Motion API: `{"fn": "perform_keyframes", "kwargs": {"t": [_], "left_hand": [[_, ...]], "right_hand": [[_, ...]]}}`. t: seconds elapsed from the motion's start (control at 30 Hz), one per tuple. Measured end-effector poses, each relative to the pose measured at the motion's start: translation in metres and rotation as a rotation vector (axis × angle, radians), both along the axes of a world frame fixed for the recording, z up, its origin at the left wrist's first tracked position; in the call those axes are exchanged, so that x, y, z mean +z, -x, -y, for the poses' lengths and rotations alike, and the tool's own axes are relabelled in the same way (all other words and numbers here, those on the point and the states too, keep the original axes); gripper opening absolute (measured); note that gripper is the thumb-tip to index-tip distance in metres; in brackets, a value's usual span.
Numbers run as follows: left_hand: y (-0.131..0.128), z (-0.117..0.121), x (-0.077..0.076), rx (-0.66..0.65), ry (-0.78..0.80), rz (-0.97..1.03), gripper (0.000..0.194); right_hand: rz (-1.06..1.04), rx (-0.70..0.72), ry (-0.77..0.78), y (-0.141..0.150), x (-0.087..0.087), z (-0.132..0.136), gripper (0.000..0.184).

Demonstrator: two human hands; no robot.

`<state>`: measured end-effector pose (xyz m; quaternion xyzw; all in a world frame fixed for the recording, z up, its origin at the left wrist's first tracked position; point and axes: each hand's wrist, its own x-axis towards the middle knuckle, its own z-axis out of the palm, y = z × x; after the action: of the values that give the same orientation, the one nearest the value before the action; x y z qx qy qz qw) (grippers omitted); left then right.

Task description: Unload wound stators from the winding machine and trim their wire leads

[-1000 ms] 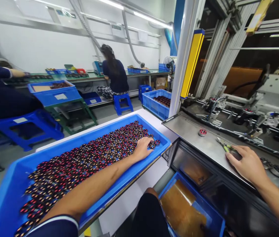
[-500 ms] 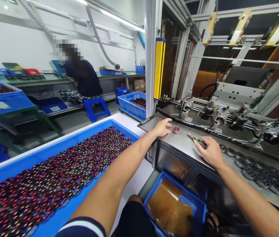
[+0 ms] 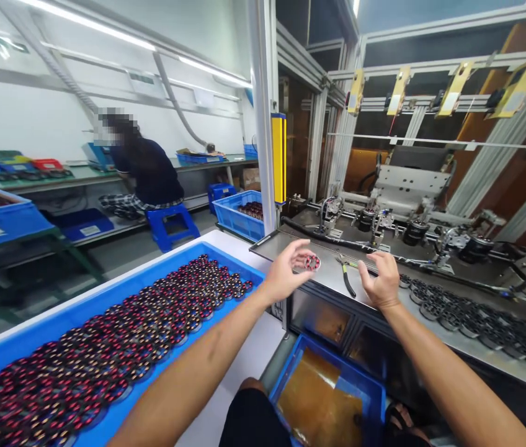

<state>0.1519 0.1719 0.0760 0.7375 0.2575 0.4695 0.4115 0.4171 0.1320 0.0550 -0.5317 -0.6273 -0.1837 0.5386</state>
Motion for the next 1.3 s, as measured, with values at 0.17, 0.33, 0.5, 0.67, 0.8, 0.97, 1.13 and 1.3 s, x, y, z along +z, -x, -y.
{"fn": "perform_keyframes", "kwargs": {"t": [0.17,0.33,0.5,0.67,0.8,0.97,1.13,1.3], "left_hand": [[0.041,0.127,-0.009,0.117,-0.185,0.171,0.061],[0.052,0.2,-0.033,0.115,-0.372,0.172,0.069],[0.038,0.236,-0.036,-0.073,-0.263,0.275,0.074],[0.024,0.257,-0.035,-0.259,0.011,0.441,0.073],[0.017,0.262,-0.039,-0.146,-0.097,0.413,0.071],[0.014,0.256,-0.041,0.083,-0.572,0.277,0.071],[0.015,0.252,-0.043,0.177,-0.764,0.174,0.073],[0.013,0.251,-0.046,0.237,-0.839,0.137,0.071]], "right_hand": [[-0.172,0.204,0.093,0.057,0.025,0.074,0.019],[-0.367,0.572,0.461,0.131,0.016,0.202,0.03],[-0.935,0.793,0.692,0.139,0.005,0.265,0.035],[-1.339,1.256,0.747,0.098,-0.012,0.294,0.032],[-1.381,1.067,0.735,0.103,-0.035,0.313,0.026],[-1.488,0.881,0.775,0.144,-0.034,0.324,0.025],[-1.628,0.87,0.769,0.156,-0.02,0.317,0.025],[-1.728,0.896,0.777,0.16,-0.019,0.313,0.022]]}}
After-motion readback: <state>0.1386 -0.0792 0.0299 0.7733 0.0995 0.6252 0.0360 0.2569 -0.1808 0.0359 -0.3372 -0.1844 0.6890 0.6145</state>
